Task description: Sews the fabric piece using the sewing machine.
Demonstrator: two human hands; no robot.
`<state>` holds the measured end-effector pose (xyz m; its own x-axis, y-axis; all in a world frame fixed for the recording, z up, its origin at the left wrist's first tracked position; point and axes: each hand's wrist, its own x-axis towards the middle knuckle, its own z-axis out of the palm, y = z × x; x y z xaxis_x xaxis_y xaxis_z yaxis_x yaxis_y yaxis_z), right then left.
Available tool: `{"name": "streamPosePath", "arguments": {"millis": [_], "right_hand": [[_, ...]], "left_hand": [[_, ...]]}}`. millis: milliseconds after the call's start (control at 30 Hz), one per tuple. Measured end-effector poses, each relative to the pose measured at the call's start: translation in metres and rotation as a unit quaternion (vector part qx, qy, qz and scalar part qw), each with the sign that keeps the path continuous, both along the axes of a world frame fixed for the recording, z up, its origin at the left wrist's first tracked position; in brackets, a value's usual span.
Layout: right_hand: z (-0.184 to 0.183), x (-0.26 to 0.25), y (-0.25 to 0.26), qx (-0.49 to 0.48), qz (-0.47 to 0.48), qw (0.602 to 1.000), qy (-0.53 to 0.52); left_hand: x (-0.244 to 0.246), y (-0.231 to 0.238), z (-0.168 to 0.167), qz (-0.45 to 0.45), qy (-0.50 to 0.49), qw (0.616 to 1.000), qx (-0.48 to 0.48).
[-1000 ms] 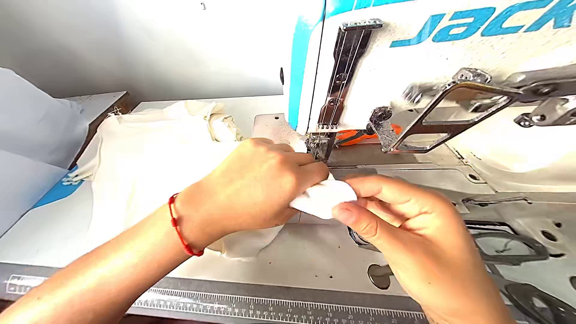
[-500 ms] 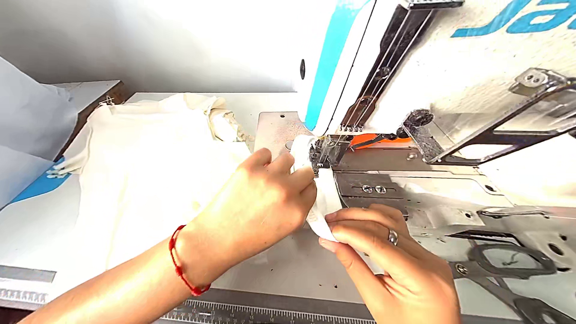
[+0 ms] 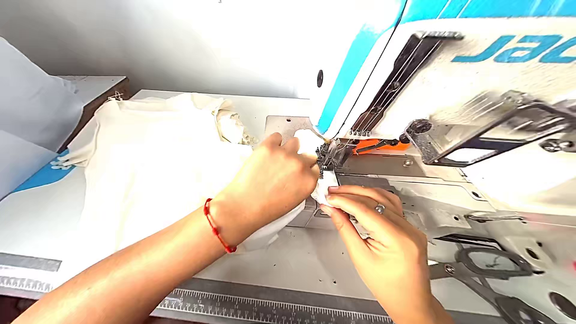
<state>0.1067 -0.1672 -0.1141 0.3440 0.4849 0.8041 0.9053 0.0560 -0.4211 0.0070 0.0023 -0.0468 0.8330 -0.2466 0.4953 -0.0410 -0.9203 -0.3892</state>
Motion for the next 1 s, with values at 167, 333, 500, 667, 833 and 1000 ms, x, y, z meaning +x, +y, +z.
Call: {"name": "streamPosePath", "arguments": {"millis": [167,333,500,667,833,1000], "right_hand": [[0.033,0.040,-0.008,-0.112,-0.107,0.986,-0.059],[0.058,0.095,0.011,-0.324,-0.115,0.939,-0.002],[0.057,0.107,0.025,-0.233,-0.103,0.961,-0.104],[0.059,0.105,0.028,-0.235,-0.076,0.963,-0.104],[0.058,0.103,0.031,-0.241,-0.078,0.965,-0.073],[0.085,0.081,0.049,-0.385,-0.041,0.921,0.048]], "left_hand": [[0.002,-0.002,-0.004,0.012,-0.010,1.000,-0.023],[0.028,0.033,0.005,0.052,0.031,0.991,-0.121],[0.076,0.068,0.007,0.029,0.004,0.989,-0.145],[0.068,0.072,0.002,-0.002,-0.013,0.989,-0.145],[0.073,0.082,0.015,0.234,0.097,0.938,-0.238],[0.099,0.054,0.032,0.317,0.146,0.892,-0.289]]}}
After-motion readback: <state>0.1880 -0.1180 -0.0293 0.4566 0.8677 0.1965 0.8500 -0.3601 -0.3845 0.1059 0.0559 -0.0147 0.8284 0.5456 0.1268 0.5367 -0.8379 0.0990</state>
